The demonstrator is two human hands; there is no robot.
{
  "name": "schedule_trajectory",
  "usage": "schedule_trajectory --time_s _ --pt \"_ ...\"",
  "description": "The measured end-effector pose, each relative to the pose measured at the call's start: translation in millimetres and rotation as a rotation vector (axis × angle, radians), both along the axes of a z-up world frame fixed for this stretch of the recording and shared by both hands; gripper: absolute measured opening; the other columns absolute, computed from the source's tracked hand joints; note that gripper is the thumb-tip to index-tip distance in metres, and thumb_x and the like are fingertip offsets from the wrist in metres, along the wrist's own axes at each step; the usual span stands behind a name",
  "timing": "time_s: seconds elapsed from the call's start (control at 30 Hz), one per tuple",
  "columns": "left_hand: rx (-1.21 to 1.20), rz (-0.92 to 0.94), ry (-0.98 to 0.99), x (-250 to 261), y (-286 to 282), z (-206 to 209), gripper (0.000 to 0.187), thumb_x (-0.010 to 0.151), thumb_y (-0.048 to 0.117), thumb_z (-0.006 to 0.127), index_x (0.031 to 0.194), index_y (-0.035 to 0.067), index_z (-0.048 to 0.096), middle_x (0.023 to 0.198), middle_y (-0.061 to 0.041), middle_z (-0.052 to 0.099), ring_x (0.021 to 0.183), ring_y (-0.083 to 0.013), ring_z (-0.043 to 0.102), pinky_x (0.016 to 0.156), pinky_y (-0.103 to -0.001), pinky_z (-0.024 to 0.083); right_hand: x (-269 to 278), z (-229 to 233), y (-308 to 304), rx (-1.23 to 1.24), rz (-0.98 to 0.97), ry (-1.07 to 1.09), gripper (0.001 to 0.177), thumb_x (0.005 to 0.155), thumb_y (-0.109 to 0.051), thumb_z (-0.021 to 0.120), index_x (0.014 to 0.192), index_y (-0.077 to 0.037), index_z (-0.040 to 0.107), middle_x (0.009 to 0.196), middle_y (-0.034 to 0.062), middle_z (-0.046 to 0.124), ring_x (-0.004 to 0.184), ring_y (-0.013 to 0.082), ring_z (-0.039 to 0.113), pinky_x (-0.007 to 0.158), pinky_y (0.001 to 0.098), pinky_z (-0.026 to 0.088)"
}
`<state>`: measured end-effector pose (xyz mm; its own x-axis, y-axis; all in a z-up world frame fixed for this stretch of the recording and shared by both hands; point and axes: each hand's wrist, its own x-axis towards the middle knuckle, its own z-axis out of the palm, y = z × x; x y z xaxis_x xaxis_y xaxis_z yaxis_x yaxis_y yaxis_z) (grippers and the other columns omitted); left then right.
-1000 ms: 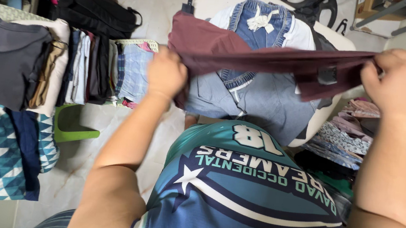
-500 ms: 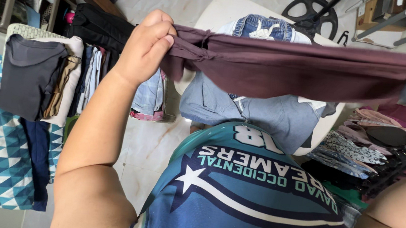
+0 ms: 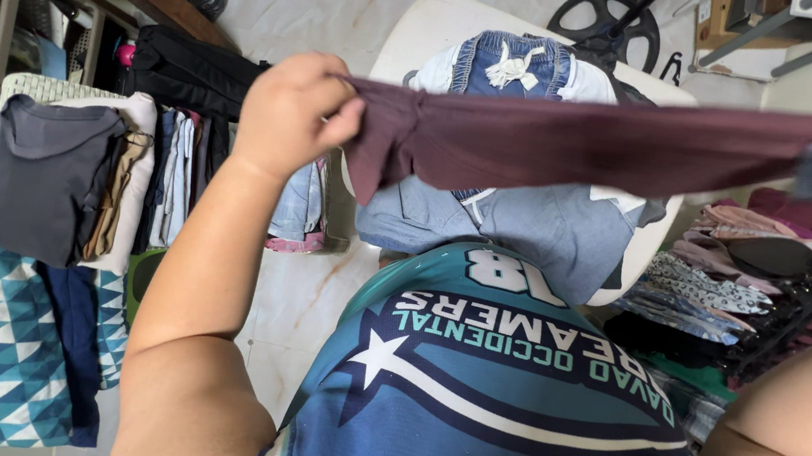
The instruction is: The person folds several garments on a white surface, including a dark gray top, a maroon t-shirt, and light blue shorts. Each item is smoothed, folded into a compact rectangle, and placed into a nearby basket. The person also briefly handles a few hangers at the end.
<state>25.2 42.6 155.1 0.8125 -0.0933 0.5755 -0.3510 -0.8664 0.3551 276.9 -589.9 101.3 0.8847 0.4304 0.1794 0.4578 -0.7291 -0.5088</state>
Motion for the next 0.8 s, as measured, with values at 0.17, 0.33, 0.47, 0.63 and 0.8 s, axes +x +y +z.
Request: schedule_trajectory --time_s 0.17,0.33,0.47,0.63,0.8 --pt "-0.644 0.044 0.117 8.5 3.8 -8.4 0.007 0.101 0.004 0.071 0.098 0.004 0.065 0.098 -0.005 0.064 0.085 -0.0163 0.058 0.078 -0.028 0.048 1.8 0.2 -4.4 0.022 -0.018 0.000 0.024 0.104 -0.026 0.064 0.103 -0.002 0.065 0.104 0.0065 0.068 0.098 0.0216 0.064 0.089 0.0346 0.051" --pt "-0.449 -0.067 0.175 4.1 18.0 10.4 0.034 0.081 0.006 0.094 0.093 0.003 0.062 0.088 0.000 0.060 0.084 -0.0098 0.055 0.076 -0.025 0.046 5.2 0.9 -8.1 0.030 -0.019 0.009 0.025 0.105 -0.027 0.063 0.105 -0.002 0.065 0.104 0.0058 0.067 0.098 0.0207 0.064 0.089 0.0341 0.051" --pt "-0.610 -0.098 0.473 -8.9 27.5 33.1 0.035 0.079 -0.003 0.080 0.107 0.008 0.062 0.092 0.004 0.061 0.086 -0.0044 0.057 0.078 -0.021 0.049 9.2 1.4 -10.2 0.044 -0.023 0.014 0.026 0.106 -0.029 0.063 0.106 -0.002 0.064 0.104 0.0053 0.067 0.098 0.0200 0.064 0.088 0.0338 0.051" --pt "-0.579 -0.036 0.437 -8.5 47.1 27.5 0.013 0.098 -0.005 0.079 0.104 0.000 0.069 0.099 -0.001 0.063 0.092 -0.0079 0.061 0.087 -0.025 0.049 15.4 -5.0 -11.6 0.069 -0.022 0.034 0.028 0.107 -0.030 0.062 0.108 -0.002 0.063 0.103 0.0046 0.066 0.097 0.0190 0.063 0.088 0.0334 0.051" --pt "-0.785 -0.040 0.449 -9.1 56.7 5.6 0.016 0.109 0.006 0.070 0.122 0.002 0.062 0.107 -0.001 0.067 0.099 -0.0078 0.062 0.093 -0.025 0.053 33.3 -17.9 -20.0 0.109 -0.022 0.053 0.029 0.108 -0.032 0.061 0.109 -0.003 0.063 0.103 0.0039 0.065 0.097 0.0181 0.063 0.087 0.0329 0.051"
